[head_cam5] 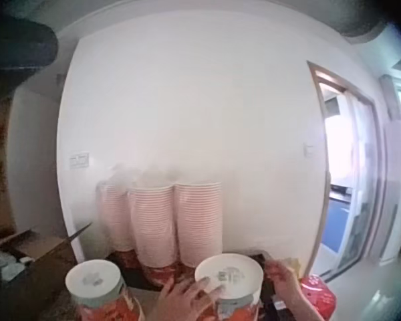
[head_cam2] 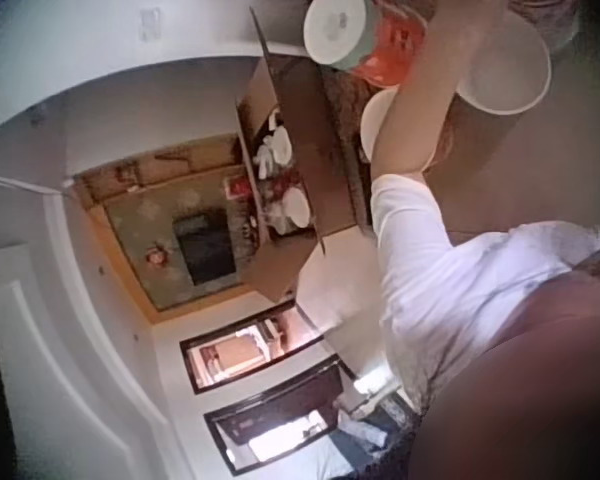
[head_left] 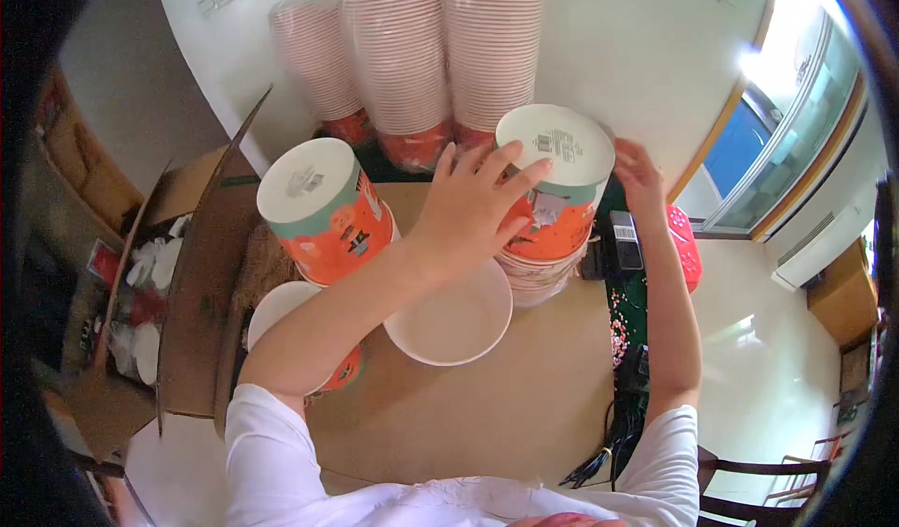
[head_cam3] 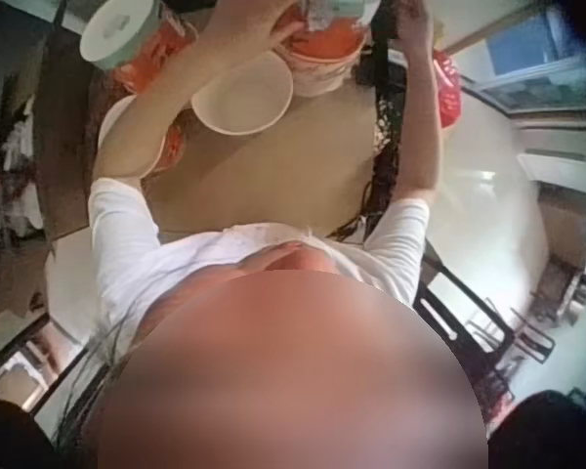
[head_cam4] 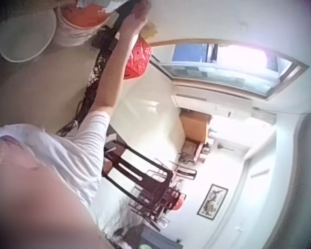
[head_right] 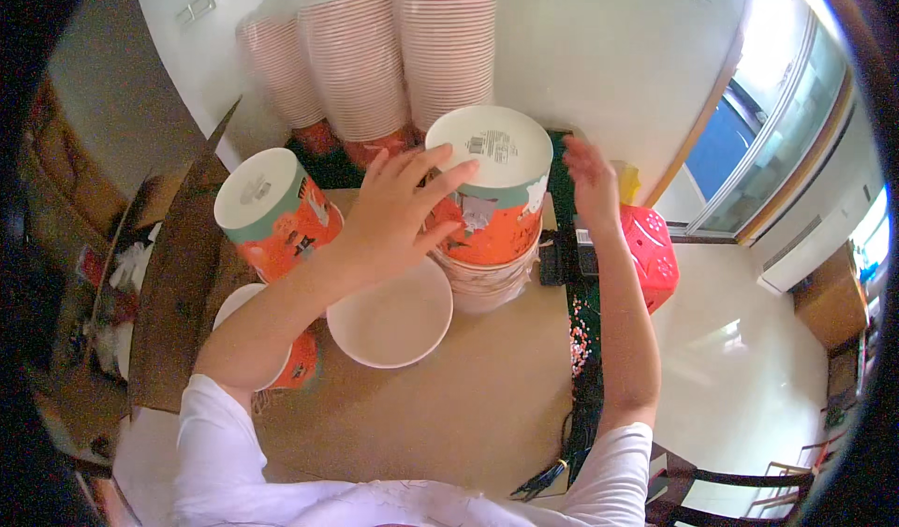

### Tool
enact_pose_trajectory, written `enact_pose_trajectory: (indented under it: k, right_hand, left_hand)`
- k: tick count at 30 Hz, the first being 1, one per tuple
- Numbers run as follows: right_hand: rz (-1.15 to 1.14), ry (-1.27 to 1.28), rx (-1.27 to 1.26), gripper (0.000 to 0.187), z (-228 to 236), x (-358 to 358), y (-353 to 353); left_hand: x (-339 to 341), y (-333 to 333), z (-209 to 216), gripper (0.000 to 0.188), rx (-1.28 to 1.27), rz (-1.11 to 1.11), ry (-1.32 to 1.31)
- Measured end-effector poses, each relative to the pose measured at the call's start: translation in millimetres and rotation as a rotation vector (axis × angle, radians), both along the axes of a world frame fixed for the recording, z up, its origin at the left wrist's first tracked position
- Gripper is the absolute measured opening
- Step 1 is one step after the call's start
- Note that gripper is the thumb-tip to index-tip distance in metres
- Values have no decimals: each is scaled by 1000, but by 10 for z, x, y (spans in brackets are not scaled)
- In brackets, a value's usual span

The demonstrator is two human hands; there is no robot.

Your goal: Tying thin decorative strings through pre-punched holes in paper cups for product assembly.

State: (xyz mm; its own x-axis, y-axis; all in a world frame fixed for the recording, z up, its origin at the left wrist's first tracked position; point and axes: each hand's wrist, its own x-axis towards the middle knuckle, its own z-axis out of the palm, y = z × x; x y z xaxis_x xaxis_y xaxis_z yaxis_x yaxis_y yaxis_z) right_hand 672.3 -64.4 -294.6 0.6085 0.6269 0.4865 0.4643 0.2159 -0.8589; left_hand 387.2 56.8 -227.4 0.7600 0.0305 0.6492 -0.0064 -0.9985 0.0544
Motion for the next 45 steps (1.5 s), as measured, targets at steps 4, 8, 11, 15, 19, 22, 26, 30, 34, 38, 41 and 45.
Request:
enact_pose_trajectory:
  k: [4,8,11,15,19,22,26,30,34,38,41,45]
  right_hand:
    - [-281,-488,132,57,552,-835,-167]
    - [-187,-696,110,53,704,-1618,-293]
    - [127,-871,29,37,495,-2119,-424]
    - [253,-991,-355,49,84,-2682,-519]
    - [197,-961,-511,33,-217,-2787,-609]
    - [225,-956,-510,25,-93,-3042,-774]
    - [216,-892,-656,29,-19,-3388,-944]
    - [189,-865,-528,36,6,-3657,-1019]
    - [261,-973,-460,46,111,-4150,-873]
    - [346,-971,-604,43,-127,-4175,-667]
    - [364,-941,-643,39,-138,-4165,-681]
    - [275,-893,-455,33,-11,-4310,-752]
  left_hand:
    - [-72,-84,-49,80,74,172,260]
    - [-294,-180,-82,86,137,285,116]
    - [-825,-259,87,89,-161,222,83]
    - [-1970,-372,-123,53,-195,358,32]
    - [-3130,-598,-656,52,-519,601,11]
    - [-3536,-676,-1215,66,-503,678,-136]
    - [-3283,-734,-1348,55,-556,554,-166]
    - [-3072,-909,-1341,37,-604,466,-165]
    - [-2993,-1000,-1316,33,-707,444,-113]
    - [-3048,-1154,-1260,33,-717,431,-233]
    - [-3315,-1187,-1425,33,-883,368,-372]
    - [-3939,-1126,-1754,24,-1038,851,202]
